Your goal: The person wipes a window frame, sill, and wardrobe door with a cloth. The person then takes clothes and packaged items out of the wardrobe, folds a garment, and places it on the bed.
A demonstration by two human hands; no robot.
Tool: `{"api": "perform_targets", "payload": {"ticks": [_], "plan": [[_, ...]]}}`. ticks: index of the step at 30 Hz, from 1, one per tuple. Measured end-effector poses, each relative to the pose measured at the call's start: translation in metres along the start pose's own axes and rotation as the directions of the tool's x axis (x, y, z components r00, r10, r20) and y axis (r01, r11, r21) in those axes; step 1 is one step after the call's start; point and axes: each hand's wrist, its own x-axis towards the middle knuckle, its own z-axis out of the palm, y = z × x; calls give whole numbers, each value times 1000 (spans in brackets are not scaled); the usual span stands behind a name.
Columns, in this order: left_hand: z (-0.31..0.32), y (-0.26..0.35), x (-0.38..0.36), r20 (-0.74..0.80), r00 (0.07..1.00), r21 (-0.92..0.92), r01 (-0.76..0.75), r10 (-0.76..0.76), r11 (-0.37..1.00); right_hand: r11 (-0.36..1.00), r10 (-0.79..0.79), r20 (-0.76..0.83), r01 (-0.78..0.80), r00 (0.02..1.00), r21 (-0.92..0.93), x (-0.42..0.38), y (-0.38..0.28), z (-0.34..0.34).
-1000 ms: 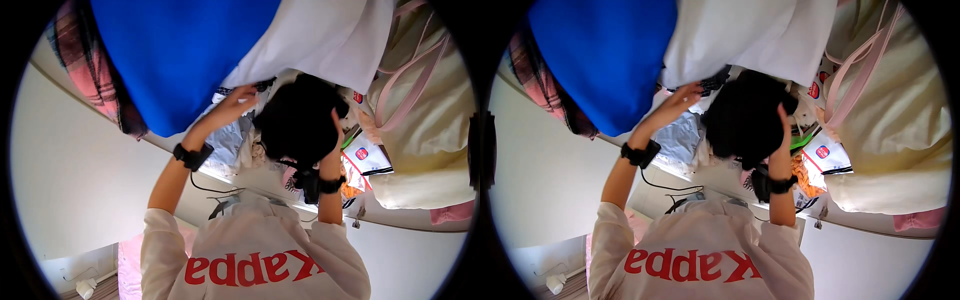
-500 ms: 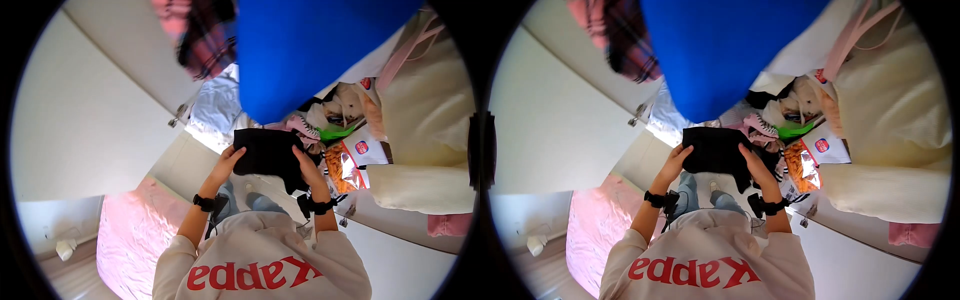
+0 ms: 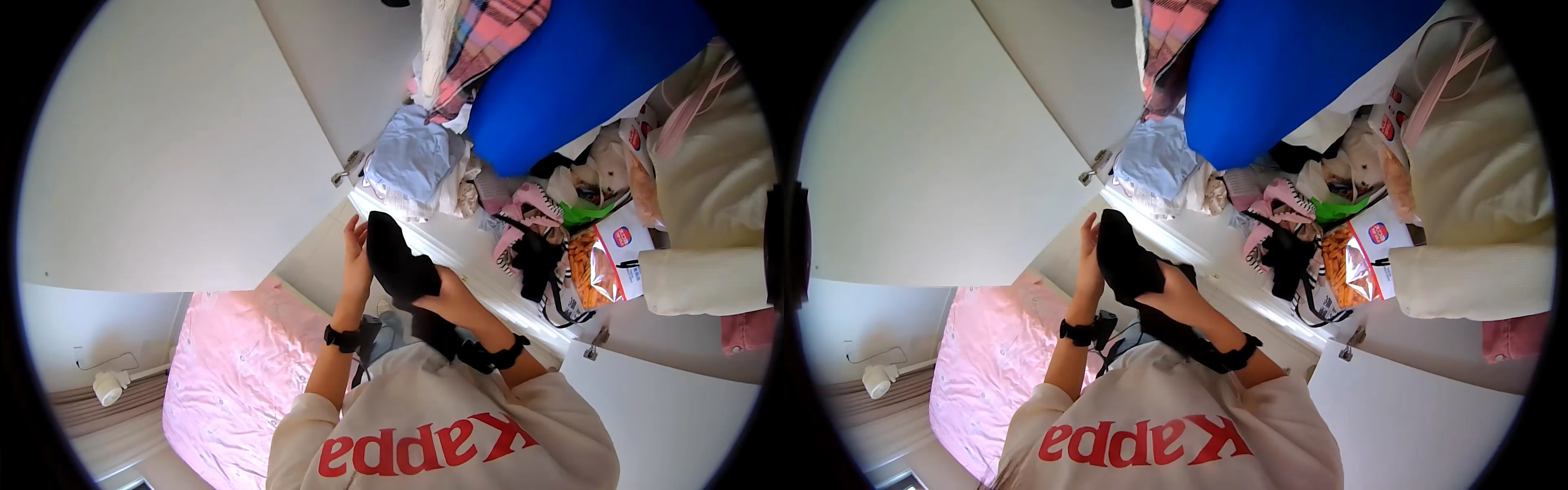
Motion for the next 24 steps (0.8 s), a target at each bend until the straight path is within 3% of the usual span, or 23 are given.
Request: {"api": "perform_targets", "payload": {"ticks": [3, 4, 5, 7, 10, 13, 14, 17, 19, 21, 23, 24], "plan": [[-20, 1, -21, -166, 966, 240, 233, -197, 942, 910, 262, -173, -183, 949, 372, 11, -5, 29], [-27, 18, -30, -118, 951, 183, 303, -286, 935, 850, 338, -186, -215, 922, 481, 15, -8, 32], [-36, 26, -38, 84, 925, 60, 368, -372, 928, 791, 370, -170, -213, 913, 574, 16, -11, 33], [-50, 41, -52, 492, 760, -139, 550, -425, 823, 758, 354, -146, -192, 924, 623, 19, -10, 39], [-40, 71, -69, 521, 783, 221, 261, -340, 940, 726, 339, -171, -142, 925, 673, 24, -6, 62], [-45, 67, -55, 407, 777, 329, 366, -480, 871, 704, 258, -172, -63, 951, 707, 29, -6, 67], [-51, 60, -51, 386, 820, 294, 323, -422, 899, 775, 237, -196, -64, 951, 628, 29, 4, 60], [-74, 64, -23, 486, 790, 329, 231, -374, 916, 822, 326, -374, -65, 868, 566, 30, -5, 35], [-92, 76, -1, 442, 831, 511, 77, -338, 856, 953, 188, -595, 1, 782, 302, 26, 16, -2], [-125, 54, 27, 307, 925, 491, 49, -225, 870, 964, 255, -685, -119, 683, 239, 13, -31, -21], [-130, 77, 45, 190, 961, 378, 118, -202, 918, 978, 175, -728, -33, 663, 205, 0, -33, -52], [-135, 84, 55, 206, 961, 367, 101, -186, 925, 975, 174, -728, -13, 663, 222, -7, -33, -66]]}}
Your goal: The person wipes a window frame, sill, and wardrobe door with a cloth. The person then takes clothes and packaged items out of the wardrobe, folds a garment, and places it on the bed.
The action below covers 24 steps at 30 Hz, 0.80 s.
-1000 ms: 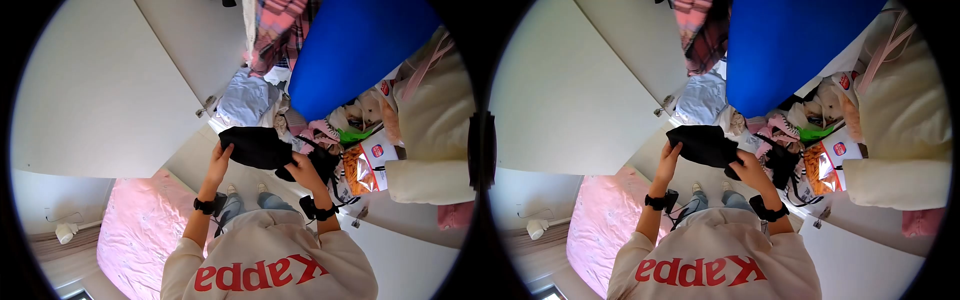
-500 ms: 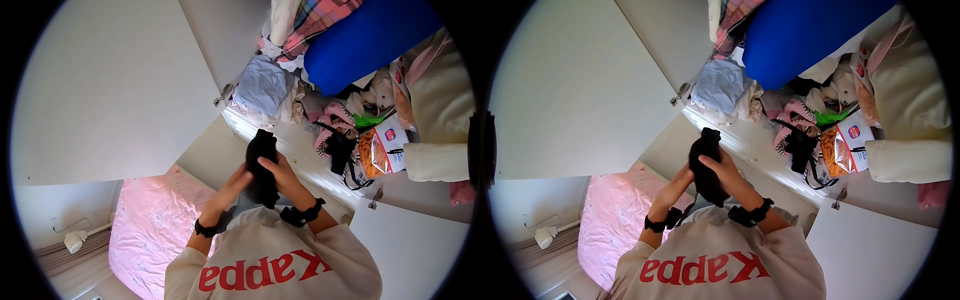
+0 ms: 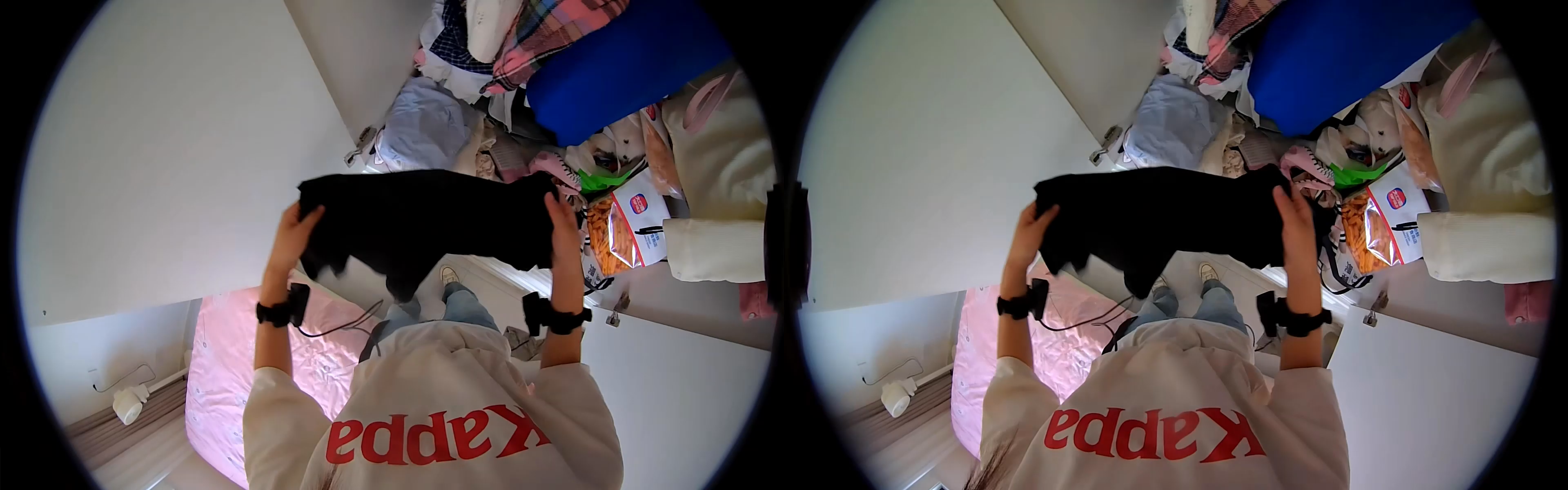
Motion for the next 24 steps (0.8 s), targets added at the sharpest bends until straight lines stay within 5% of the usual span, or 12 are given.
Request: {"api": "perform_targets", "payload": {"ticks": [3, 6, 8, 10, 12, 13, 15, 20, 24], "plan": [[-10, 40, 17, 141, 989, 41, 37, -43, 998, 998, -69, -43, 69, 997, -1, 15, -7, -26], [6, 77, 32, 173, 977, 194, -156, 122, 969, 995, -95, 27, 94, 995, 34, 27, -12, -44], [26, 103, 37, 201, 961, 182, -226, 189, 957, 859, -354, -6, 323, 935, -397, 38, 2, -50], [51, 129, 35, 263, 943, 71, -230, 204, 971, 483, -631, 146, 533, 762, -694, 35, 1, -39], [75, 146, 37, 325, 918, -8, -237, 227, 971, 512, -602, 266, 620, 753, -595, 14, -4, -3], [85, 148, 41, 347, 908, 15, -256, 235, 967, 643, -457, 350, 575, 818, -506, -6, -7, 17], [105, 148, 53, 398, 882, 55, -297, 252, 953, 762, -358, 578, 587, 733, -273, -28, -6, 57], [139, 164, 42, 437, 899, 9, -6, 2, 1000, 840, -393, 548, 530, 738, -112, -31, 1, 115], [129, 162, 22, 589, 806, -107, 3, 61, 994, 917, -348, 504, 398, 791, 10, -14, 14, 115]]}}
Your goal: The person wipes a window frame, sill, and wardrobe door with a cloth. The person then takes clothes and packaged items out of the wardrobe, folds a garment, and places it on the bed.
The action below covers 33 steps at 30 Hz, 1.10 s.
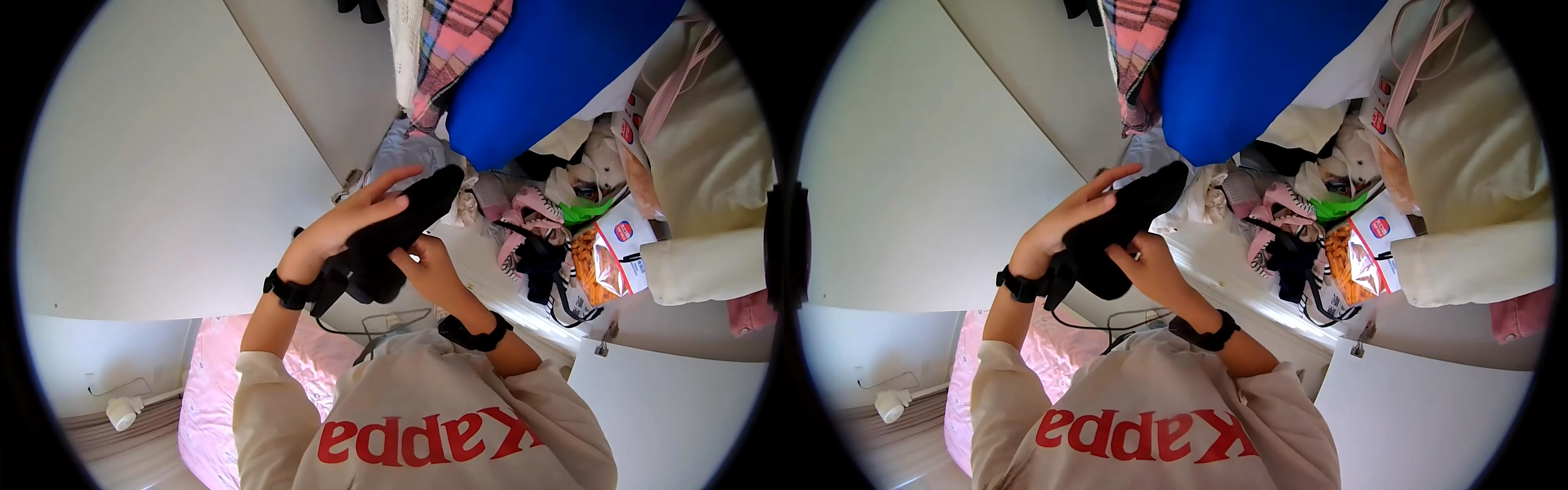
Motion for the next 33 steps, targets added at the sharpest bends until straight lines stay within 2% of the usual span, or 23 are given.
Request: {"api": "perform_targets", "payload": {"ticks": [3, 4, 5, 7, 10, 13, 14, 17, 18, 19, 22, 24, 25, 26, 29, 32, 33], "plan": [[-13, -25, -15, 147, 988, -8, -47, 47, 999, 987, 9, 120, 11, 993, -162, 1, 13, -17], [-12, -37, -19, 112, 990, 10, -82, 81, 997, 976, -94, 120, 116, 988, -185, 3, 5, -18], [-10, -45, -23, 108, 981, 101, -170, 159, 980, 969, -73, 153, 106, 986, -221, 3, 6, -20], [3, -40, -32, -17, 997, 119, -68, 70, 991, 953, -26, 216, 90, 976, -291, 1, 11, -25], [-27, -72, -23, -208, 964, 371, -77, 164, 925, 885, 326, 242, -205, 914, -418, 1, 8, -29], [-44, -75, -29, -308, 940, 181, -96, 149, 979, 934, 292, 241, -222, 925, -279, 0, 24, -47], [-46, -68, -33, -277, 944, 207, -124, 179, 971, 960, 279, 243, -267, 929, -83, -1, 33, -53], [-64, -56, -43, -267, 940, 377, -100, 211, 921, 922, 369, 74, -375, 926, 94, 2, 13, -71], [-67, -48, -44, -274, 917, 470, -134, 289, 872, 947, 320, 14, -320, 947, 11, 1, 16, -80], [-70, -41, -45, -304, 905, 456, -135, 297, 880, 961, 265, -43, -267, 963, -75, -1, 21, -92], [-82, -21, -45, -370, 863, 465, -148, 343, 873, 985, 83, -149, -104, 985, -136, -7, 41, -128], [-91, -10, -45, -382, 832, 536, -155, 402, 830, 978, 87, -176, -50, 981, 204, -11, 61, -157], [-96, -6, -45, -401, 819, 553, -141, 411, 821, 877, 305, -197, -195, 932, 439, -1, 49, -163], [-101, -2, -44, -420, 804, 570, -127, 421, 812, 700, 509, -208, -261, 835, 664, 10, 36, -168], [-112, 13, -42, -446, 784, 628, -70, 432, 775, 827, 461, -282, -293, 841, 480, 25, 15, -179], [-118, 23, -39, -425, 764, 749, -6, 487, 662, 906, 381, -245, -307, 892, 290, 35, -20, -179], [-117, 26, -38, -426, 766, 770, 29, 481, 637, 885, 418, -209, -344, 884, 314, 41, -16, -188]]}}
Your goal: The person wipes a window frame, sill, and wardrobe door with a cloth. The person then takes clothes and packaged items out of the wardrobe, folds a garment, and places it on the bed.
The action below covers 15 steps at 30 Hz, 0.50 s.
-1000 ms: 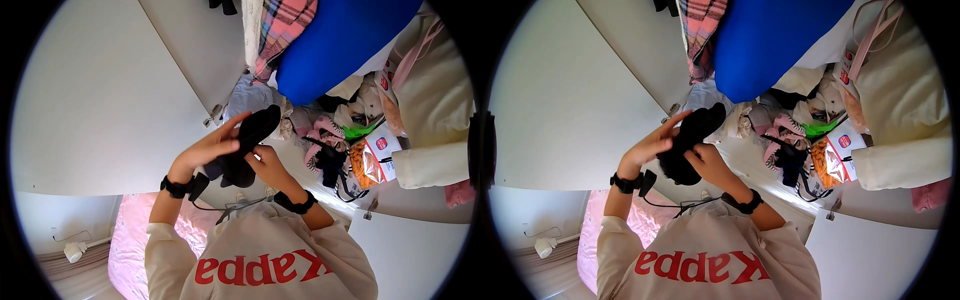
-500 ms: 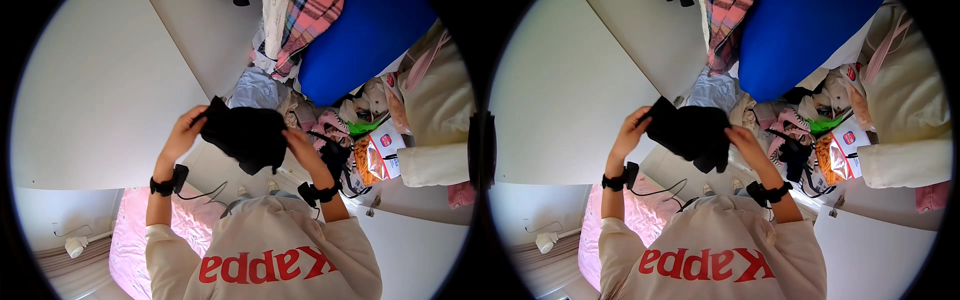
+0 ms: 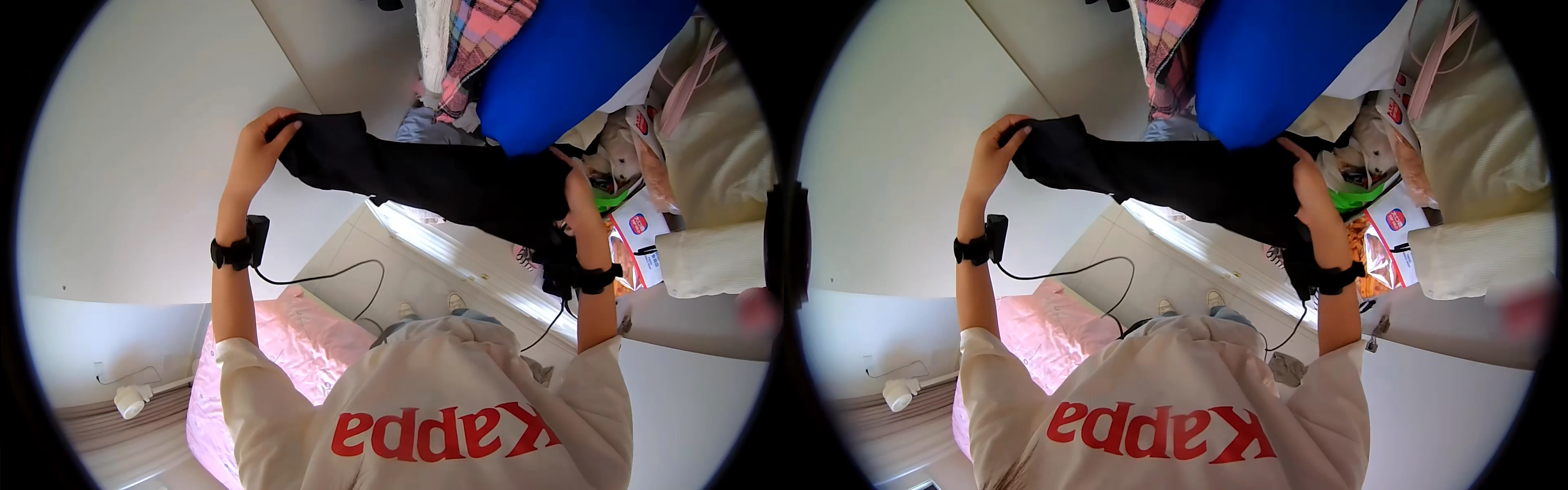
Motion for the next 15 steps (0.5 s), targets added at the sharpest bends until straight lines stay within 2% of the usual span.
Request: {"api": "perform_targets", "payload": {"ticks": [2, 5, 6, 8, 11, 14, 15], "plan": [[-2, 5, 3, 9, 1000, 94, 7, -8, 996, 996, 89, 46, -90, 995, 26, 18, -2, -17], [-1, 16, 5, 4, 999, 86, -50, 50, 995, 976, 213, -79, -207, 974, 70, -12, -41, 26], [-1, 20, 5, 11, 998, 64, -58, 58, 996, 991, 86, 22, -84, 996, -101, -7, -36, 16], [-2, 26, 6, 25, 997, 21, -71, 71, 997, 900, -109, 275, 213, 955, -380, 9, -19, -14], [-4, 33, 10, 57, 987, -11, -147, 148, 989, 913, -8, 356, 153, 934, -379, 1, -17, -8], [-8, 45, 16, 128, 964, 90, -245, 233, 965, 860, 122, 262, 30, 957, -510, 7, -11, -15], [-9, 50, 17, 171, 955, 47, -255, 243, 966, 815, 142, 292, 56, 946, -577, 9, -10, -13]]}}
